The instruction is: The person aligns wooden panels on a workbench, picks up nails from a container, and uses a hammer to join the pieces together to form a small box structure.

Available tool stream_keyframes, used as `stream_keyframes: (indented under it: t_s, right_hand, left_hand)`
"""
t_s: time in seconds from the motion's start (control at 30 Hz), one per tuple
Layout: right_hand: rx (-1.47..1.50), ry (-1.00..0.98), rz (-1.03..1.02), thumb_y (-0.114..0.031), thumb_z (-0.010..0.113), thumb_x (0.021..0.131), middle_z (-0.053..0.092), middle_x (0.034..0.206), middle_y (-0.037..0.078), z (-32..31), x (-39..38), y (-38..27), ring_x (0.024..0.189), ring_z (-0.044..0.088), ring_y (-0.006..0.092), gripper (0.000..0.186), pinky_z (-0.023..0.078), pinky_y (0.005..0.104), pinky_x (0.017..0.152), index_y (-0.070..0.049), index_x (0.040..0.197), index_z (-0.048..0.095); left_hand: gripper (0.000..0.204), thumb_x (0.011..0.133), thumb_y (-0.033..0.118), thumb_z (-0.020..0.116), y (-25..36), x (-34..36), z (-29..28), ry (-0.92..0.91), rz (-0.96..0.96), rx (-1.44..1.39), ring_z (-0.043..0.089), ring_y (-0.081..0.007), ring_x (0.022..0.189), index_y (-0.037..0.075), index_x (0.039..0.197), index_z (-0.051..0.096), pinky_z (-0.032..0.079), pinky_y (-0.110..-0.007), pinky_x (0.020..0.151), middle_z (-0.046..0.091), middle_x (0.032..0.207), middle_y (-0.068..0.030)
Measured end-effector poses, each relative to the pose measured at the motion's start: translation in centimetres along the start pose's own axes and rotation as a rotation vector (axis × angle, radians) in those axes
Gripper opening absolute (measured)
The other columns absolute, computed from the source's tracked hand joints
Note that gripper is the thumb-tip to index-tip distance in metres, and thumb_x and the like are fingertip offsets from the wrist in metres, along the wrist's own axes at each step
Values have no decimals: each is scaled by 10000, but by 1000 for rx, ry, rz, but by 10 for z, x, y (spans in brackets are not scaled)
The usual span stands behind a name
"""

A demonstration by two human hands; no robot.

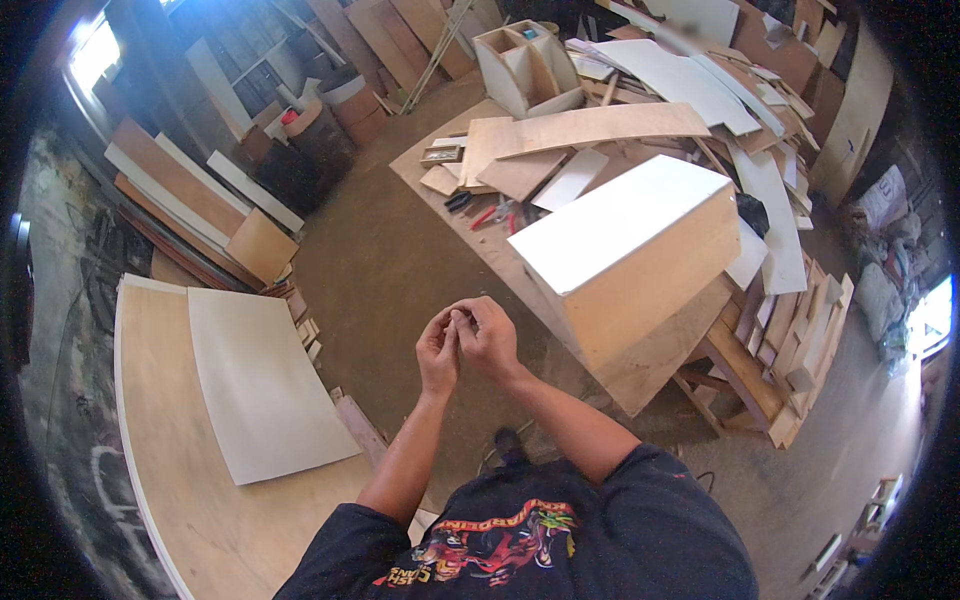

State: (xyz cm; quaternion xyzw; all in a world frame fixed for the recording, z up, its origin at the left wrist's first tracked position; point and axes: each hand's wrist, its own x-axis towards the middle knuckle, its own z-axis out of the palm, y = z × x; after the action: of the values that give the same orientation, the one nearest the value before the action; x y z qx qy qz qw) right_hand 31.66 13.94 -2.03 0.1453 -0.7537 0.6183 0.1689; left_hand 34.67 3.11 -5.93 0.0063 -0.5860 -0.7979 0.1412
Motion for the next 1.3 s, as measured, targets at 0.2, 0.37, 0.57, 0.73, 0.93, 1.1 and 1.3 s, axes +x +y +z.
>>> stream_keyframes:
  t_s: [0.2, 0.37, 0.57, 0.73, 0.93, 1.1, 1.3]
  right_hand:
    - [27, -127, 37, -130, 648, 943, 694, 934, 129, 84, 26, -17, 830, 683, 308, 112, 542, 398, 733, -51, 997, 705]
    - [-6, -164, 39, -130, 638, 942, 695, 950, 155, 136, 75, 9, 860, 688, 337, 129, 541, 420, 752, -27, 995, 695]
    - [57, -170, 179, -146, 646, 932, 695, 947, 166, 198, 151, 63, 873, 684, 351, 142, 535, 429, 766, -27, 989, 698]
    - [-29, -145, 171, -162, 644, 936, 700, 958, 167, 254, 221, 131, 889, 685, 355, 155, 536, 433, 776, -29, 985, 707]
    - [-216, -147, 211, -188, 669, 921, 708, 970, 174, 276, 302, 199, 893, 690, 353, 187, 541, 425, 787, -22, 992, 719]
    - [-350, -104, 260, -194, 689, 911, 716, 984, 178, 280, 359, 259, 868, 701, 335, 217, 548, 409, 783, -9, 1018, 725]
    - [-531, -25, 386, -169, 673, 926, 703, 1005, 172, 277, 420, 321, 915, 678, 346, 169, 533, 432, 818, -27, 1000, 728]
  left_hand:
    - [287, 1030, 6, 552, 39, 39, -72, 114, 17, 182, 647, -136, 1039, -39, 1305, 622, 525, -276, 908, 688, 1166, -76]
    - [276, 1029, 15, 562, 41, 101, -106, 102, -9, 230, 639, -111, 975, -21, 1290, 644, 521, -256, 832, 696, 1127, -56]
    - [282, 1020, 19, 582, 12, 206, -145, 84, -65, 340, 665, -141, 992, -20, 1292, 644, 550, -283, 862, 711, 1104, -91]
    - [291, 1005, 21, 599, -40, 299, -187, 89, -97, 440, 670, -139, 959, -2, 1290, 655, 553, -290, 855, 719, 1066, -91]
    - [305, 988, 66, 639, -59, 400, -198, -6, -232, 512, 690, -154, 947, 18, 1288, 664, 556, -309, 833, 737, 1059, -103]
    - [371, 960, 195, 699, -101, 485, -208, -107, -268, 694, 707, -196, 962, 23, 1288, 673, 561, -332, 814, 751, 1083, -123]
    - [344, 897, 237, 727, -155, 589, -204, -328, -81, 1066, 639, -374, 1036, 65, 1195, 731, 515, -453, 941, 716, 1170, -164]
